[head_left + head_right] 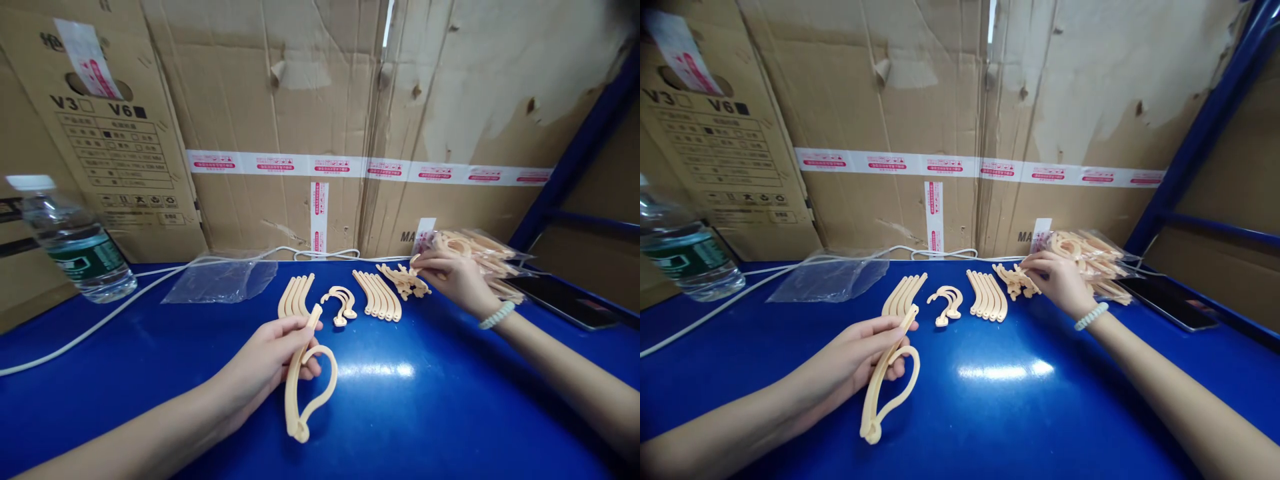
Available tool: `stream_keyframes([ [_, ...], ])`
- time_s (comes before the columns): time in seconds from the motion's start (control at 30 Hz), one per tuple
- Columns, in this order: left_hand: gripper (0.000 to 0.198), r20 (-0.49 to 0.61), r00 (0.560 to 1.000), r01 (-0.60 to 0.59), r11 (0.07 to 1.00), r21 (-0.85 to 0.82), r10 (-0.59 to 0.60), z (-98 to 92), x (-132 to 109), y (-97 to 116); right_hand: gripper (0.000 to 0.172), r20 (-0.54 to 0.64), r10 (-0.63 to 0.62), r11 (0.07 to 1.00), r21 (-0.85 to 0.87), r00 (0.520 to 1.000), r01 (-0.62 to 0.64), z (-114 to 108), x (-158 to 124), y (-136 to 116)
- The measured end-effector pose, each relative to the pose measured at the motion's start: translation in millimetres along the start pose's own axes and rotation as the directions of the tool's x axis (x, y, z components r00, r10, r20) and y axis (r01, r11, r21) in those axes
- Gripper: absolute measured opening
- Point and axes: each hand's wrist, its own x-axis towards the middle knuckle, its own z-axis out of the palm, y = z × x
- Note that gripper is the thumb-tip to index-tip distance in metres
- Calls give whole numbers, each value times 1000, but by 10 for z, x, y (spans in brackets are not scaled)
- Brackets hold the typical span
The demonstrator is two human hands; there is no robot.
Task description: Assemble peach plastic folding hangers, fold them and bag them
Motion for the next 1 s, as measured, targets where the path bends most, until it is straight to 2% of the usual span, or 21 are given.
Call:
stream_keyframes([
  [0.1, 16, -15, 1000, -14, 1000, 14, 14, 4, -7, 23, 24, 73, 3, 1000, 13, 997, -4, 80, -30, 118],
  [0.3, 19, -5, 999, -50, 997, 53, 50, -27, -32, 55, 25, 175, -15, 999, 50, 985, 6, 114, -66, 166],
  [0.5, 23, 4, 998, -57, 997, 52, 57, -45, -15, 46, 31, 178, -30, 998, 60, 983, 20, 112, -46, 204],
  [0.6, 25, -11, 998, -55, 998, 30, 55, -42, -16, 49, 30, 142, -43, 997, 65, 989, 34, 89, -40, 21],
  [0.67, 25, -19, 998, -60, 998, 24, 61, -29, -23, 58, 27, 116, -86, 993, 92, 990, 76, 73, -58, -255],
  [0.73, 25, -30, 997, -72, 997, 26, 73, -7, -33, 67, 26, 62, -217, 963, 174, 974, 203, 64, -104, -617],
  [0.8, 25, -41, 995, -92, 995, 29, 93, 15, -39, 71, 26, 49, -420, 889, 224, 906, 400, 70, -177, -977],
  [0.87, 24, -42, 992, -119, 992, 33, 121, 29, -40, 64, 37, 93, -625, 775, 198, 775, 600, 95, -263, -1251],
  [0.93, 23, -35, 989, -143, 989, 40, 145, 32, -41, 51, 46, 154, -735, 677, 129, 660, 724, 137, -343, -1404],
  [1.0, 22, -27, 988, -151, 987, 46, 152, 30, -44, 42, 41, 188, -762, 640, 68, 620, 766, 185, -398, -1456],
])
